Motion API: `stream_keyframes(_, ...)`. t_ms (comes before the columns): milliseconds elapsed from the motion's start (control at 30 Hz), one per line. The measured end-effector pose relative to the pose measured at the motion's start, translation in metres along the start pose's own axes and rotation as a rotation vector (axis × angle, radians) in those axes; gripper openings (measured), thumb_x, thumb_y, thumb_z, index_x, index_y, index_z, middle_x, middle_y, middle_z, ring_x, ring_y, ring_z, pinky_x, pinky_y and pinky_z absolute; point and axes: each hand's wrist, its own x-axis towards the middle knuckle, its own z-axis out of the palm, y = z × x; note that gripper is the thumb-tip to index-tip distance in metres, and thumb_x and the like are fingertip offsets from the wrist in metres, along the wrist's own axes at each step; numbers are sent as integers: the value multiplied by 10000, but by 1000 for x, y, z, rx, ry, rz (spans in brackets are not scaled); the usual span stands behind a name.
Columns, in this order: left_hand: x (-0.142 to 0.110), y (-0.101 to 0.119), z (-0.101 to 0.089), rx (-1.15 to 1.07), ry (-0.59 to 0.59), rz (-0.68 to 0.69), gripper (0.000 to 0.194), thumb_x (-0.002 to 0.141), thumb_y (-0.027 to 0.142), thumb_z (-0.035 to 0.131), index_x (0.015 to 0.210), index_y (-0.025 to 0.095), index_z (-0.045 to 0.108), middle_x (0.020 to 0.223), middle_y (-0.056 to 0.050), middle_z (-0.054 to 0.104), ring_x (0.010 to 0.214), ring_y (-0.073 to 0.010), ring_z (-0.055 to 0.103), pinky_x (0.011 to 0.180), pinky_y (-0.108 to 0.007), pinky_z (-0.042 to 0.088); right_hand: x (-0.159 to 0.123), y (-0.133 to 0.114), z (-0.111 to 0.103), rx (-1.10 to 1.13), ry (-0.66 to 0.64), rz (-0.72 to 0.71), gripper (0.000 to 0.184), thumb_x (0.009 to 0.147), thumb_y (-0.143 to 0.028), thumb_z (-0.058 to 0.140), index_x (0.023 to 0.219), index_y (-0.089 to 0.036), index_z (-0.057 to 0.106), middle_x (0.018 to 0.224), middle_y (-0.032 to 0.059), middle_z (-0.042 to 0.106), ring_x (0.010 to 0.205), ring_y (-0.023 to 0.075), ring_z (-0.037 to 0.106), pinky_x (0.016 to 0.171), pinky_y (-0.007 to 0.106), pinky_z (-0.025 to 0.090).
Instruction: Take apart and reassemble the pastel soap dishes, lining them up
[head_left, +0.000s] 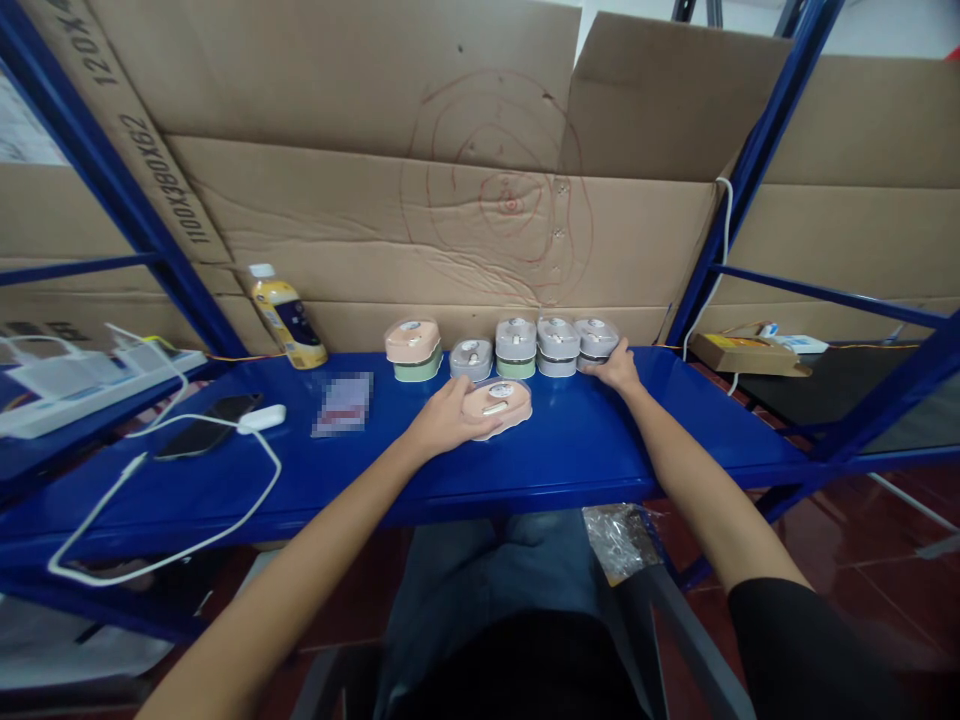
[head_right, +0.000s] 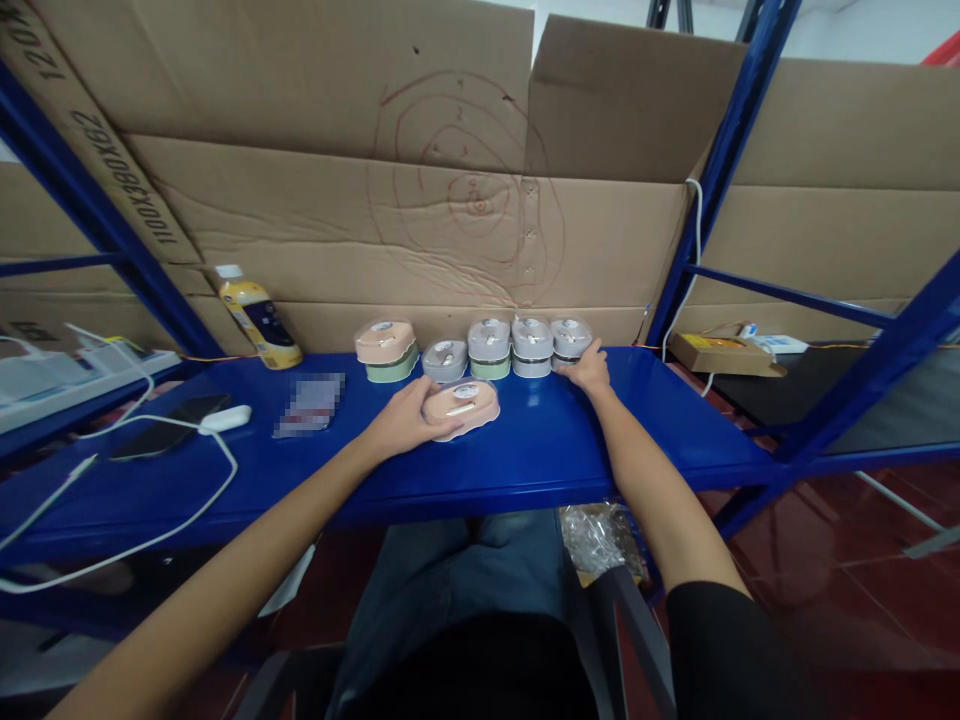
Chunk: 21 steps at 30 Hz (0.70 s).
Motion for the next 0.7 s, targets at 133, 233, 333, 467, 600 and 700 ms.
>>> stream_keyframes(133,-2,9,1,145,35,-84,667,779,810,680,1042,208,560,1067,-144,668,1034,-410,695,859,-495,555,-4,-8,-3,-32,90,13,1128,696,-426,900,1549,-40,271,1463,384,460,1341,469,539,1074,545,461)
stream_keyframes(233,-3,13,1,184,79,-85,703,772,848,654,1064,215,567,1101,-151,687,1075,-420,699,886,-492,554,-14,-19,-5,-101,245,-74,1015,757,-417,835,1541,-35,315,1483,365,455,1393,487,478,1118,591,415)
stream_keyframes(333,-4,16,0,195,55,-122,717,792,848,628,1110,208,558,1130,-159,700,1110,-418,698,901,-479,547,-31,-37,1,-164,383,-418,771,898,-426,651,1534,-80,387,1594,307,383,1492,447,375,1189,621,338)
stream_keyframes(467,-5,22,-3,275,28,-139,658,843,775,622,1147,198,536,1168,-156,706,1141,-396,701,900,-432,543,-54,-75,24,-310,278,-985,551,968,-313,521,1496,-153,519,1681,196,363,1589,391,243,1262,623,232)
stream_keyframes(600,-7,24,-6,308,-12,-140,654,846,740,634,1179,189,525,1212,-167,698,1146,-396,702,873,-424,547,-52,-120,53,-505,58,-1276,498,948,-206,523,1433,-206,635,1673,114,427,1595,378,262,1290,611,195)
stream_keyframes(700,-7,25,-7,305,-31,-155,665,848,737,632,1198,184,516,1242,-180,688,1137,-397,704,850,-427,553,-35,-143,68,-614,-65,-1281,480,909,-160,545,1345,-261,718,1634,62,496,1585,370,304,1288,628,199)
